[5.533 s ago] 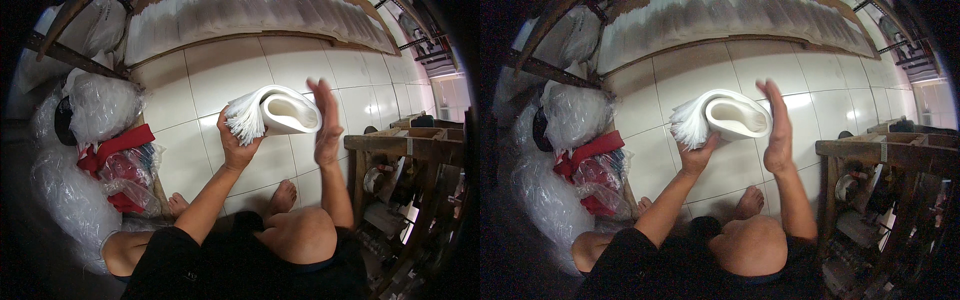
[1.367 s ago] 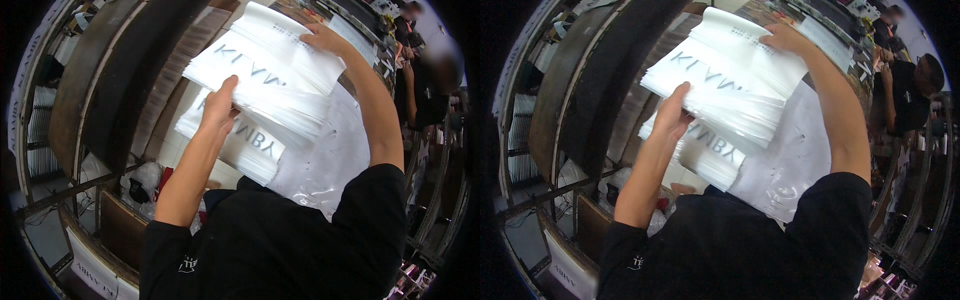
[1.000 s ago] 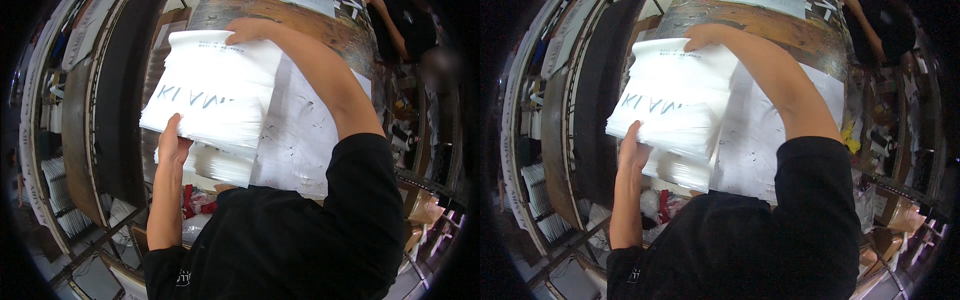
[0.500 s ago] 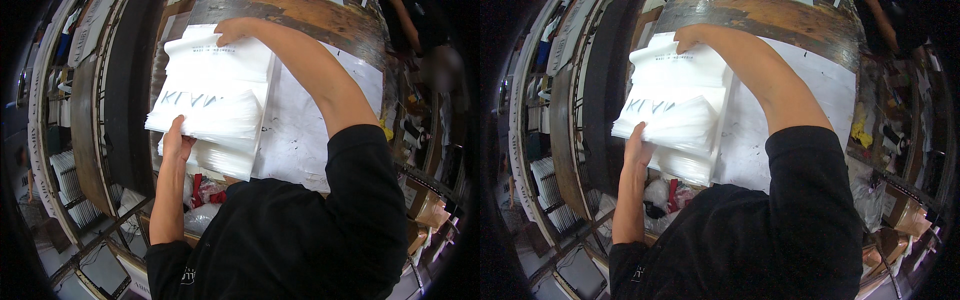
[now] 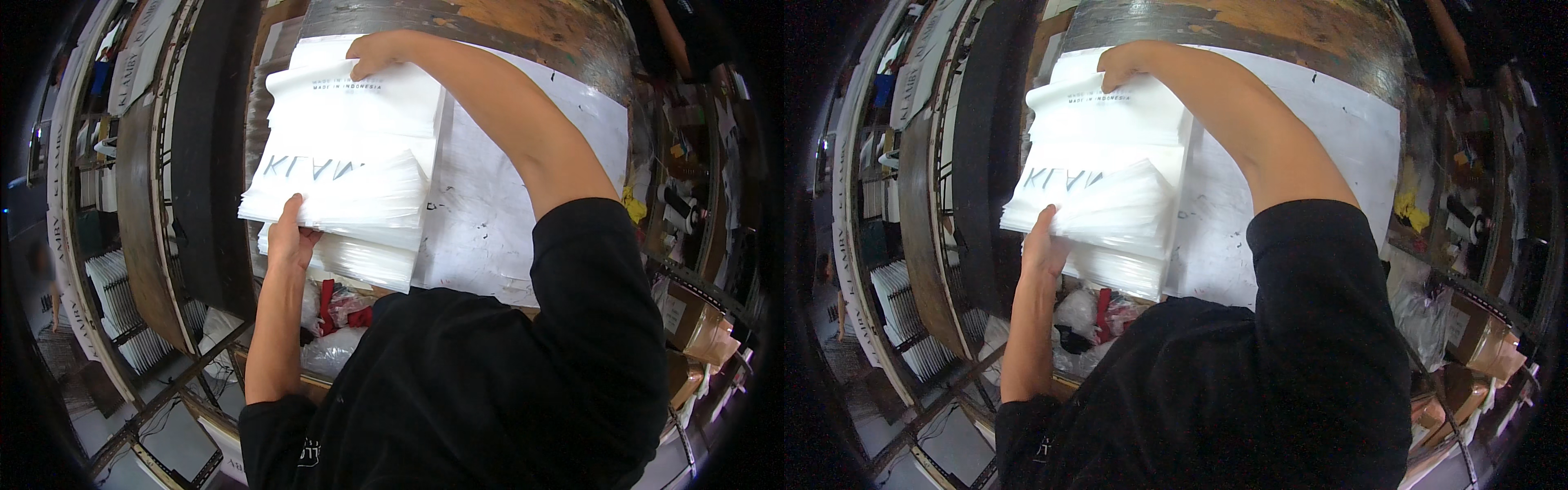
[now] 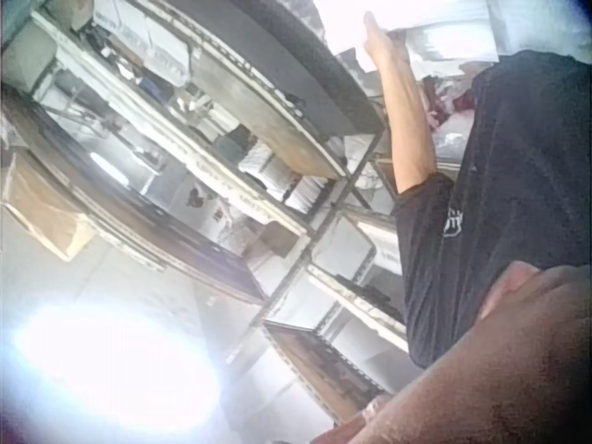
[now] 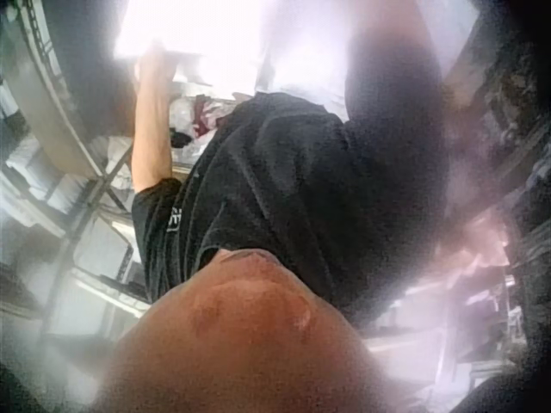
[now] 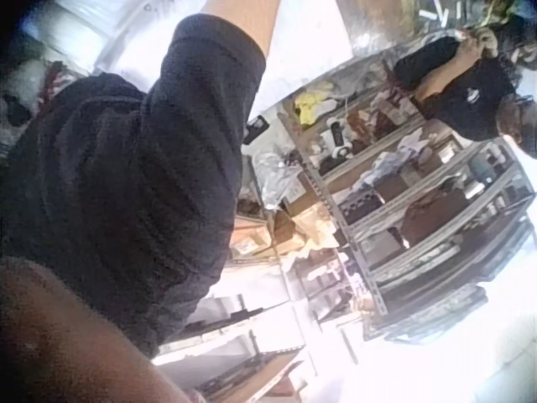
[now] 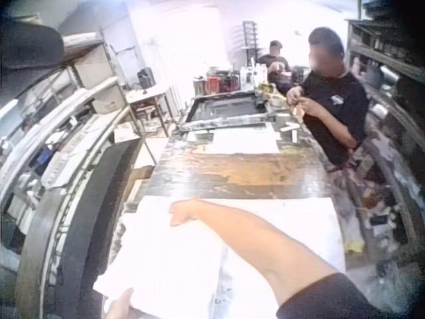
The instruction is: The person sits on the floor and repeatedly folds stacks of white plastic bags by hand. They align the edges, fold the bags into smaller rectangles, and place the finished stacks onto a nearby wooden surface.
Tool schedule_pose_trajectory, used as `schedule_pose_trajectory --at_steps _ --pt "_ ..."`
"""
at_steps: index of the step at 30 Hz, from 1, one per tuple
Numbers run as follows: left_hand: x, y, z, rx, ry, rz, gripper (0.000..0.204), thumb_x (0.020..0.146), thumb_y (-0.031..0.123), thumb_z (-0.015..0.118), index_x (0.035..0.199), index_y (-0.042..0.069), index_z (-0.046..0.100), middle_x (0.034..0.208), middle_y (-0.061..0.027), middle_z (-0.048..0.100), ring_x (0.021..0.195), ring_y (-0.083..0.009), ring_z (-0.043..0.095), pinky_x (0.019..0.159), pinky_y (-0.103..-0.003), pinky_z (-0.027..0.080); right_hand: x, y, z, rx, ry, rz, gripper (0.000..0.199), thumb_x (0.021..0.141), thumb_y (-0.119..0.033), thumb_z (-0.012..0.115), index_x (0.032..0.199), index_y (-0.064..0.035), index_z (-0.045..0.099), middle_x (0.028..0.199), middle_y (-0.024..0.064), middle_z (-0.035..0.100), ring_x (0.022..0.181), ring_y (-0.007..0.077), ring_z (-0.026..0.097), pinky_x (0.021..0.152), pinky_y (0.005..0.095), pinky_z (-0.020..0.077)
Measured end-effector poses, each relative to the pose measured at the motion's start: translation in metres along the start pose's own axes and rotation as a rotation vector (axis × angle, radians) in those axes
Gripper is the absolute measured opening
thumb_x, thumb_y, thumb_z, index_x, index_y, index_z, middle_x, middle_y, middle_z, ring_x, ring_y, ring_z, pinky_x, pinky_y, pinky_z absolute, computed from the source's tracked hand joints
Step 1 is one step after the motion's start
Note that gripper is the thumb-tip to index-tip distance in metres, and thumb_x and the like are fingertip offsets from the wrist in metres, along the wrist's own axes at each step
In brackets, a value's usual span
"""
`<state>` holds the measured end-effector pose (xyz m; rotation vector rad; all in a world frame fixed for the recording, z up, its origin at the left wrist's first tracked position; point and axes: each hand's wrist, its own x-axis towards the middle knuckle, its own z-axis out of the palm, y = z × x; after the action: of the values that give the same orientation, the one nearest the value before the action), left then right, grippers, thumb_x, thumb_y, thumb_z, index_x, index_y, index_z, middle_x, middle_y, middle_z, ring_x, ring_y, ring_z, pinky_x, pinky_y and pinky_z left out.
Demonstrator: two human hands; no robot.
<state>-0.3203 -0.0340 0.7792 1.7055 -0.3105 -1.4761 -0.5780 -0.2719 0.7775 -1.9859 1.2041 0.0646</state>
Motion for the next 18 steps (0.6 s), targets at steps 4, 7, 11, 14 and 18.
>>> schedule_pose_trajectory --at_steps 4,7,11,14,18 --pt "0.003 0.001 0.000 0.041 -0.002 -0.021 0.046 0.091 0.025 0.064 0.123 -0.006 0.052 0.112 -0.0166 0.062 0.094 -0.0279 0.064 0.079 -0.044 0.054 0.010 0.009 0.005 -0.061 0.029 0.003 0.055 0.085 -0.031 0.067 0.134 -0.0075 0.057 0.123 0.0157 0.064 0.108 0.0299 0.063 0.084 0.0424 0.0530" --pt "0.004 -0.003 0.003 0.055 0.028 -0.062 0.046 0.090 0.024 0.064 0.121 -0.007 0.053 0.110 -0.0173 0.062 0.094 -0.0301 0.065 0.077 -0.046 0.056 0.024 0.011 0.003 -0.110 -0.039 0.033 0.057 0.084 -0.031 0.068 0.135 -0.0088 0.056 0.122 0.0143 0.064 0.105 0.0294 0.064 0.083 0.0417 0.0532" --pt "0.015 -0.008 -0.005 0.056 0.043 -0.086 0.047 0.089 0.023 0.066 0.122 -0.008 0.052 0.113 -0.0186 0.061 0.094 -0.0310 0.065 0.077 -0.048 0.056 0.026 -0.005 -0.004 -0.174 -0.118 0.082 0.056 0.084 -0.030 0.068 0.134 -0.0093 0.057 0.120 0.0135 0.065 0.100 0.0287 0.066 0.082 0.0407 0.0531" --pt "0.014 -0.007 -0.005 0.039 0.050 -0.065 0.050 0.089 0.026 0.068 0.122 -0.009 0.052 0.114 -0.0193 0.061 0.095 -0.0309 0.065 0.076 -0.048 0.056 0.030 -0.002 -0.004 -0.176 -0.133 0.079 0.054 0.084 -0.029 0.068 0.133 -0.0088 0.058 0.119 0.0139 0.066 0.099 0.0281 0.066 0.080 0.0404 0.0530" --pt "-0.003 0.001 0.010 0.057 0.105 0.013 0.056 0.089 0.030 0.071 0.124 -0.009 0.050 0.116 -0.0197 0.060 0.098 -0.0295 0.063 0.079 -0.045 0.055 0.030 0.002 -0.002 -0.131 -0.124 0.056 0.053 0.083 -0.027 0.069 0.132 -0.0086 0.059 0.117 0.0138 0.066 0.098 0.0275 0.066 0.079 0.0406 0.0529"
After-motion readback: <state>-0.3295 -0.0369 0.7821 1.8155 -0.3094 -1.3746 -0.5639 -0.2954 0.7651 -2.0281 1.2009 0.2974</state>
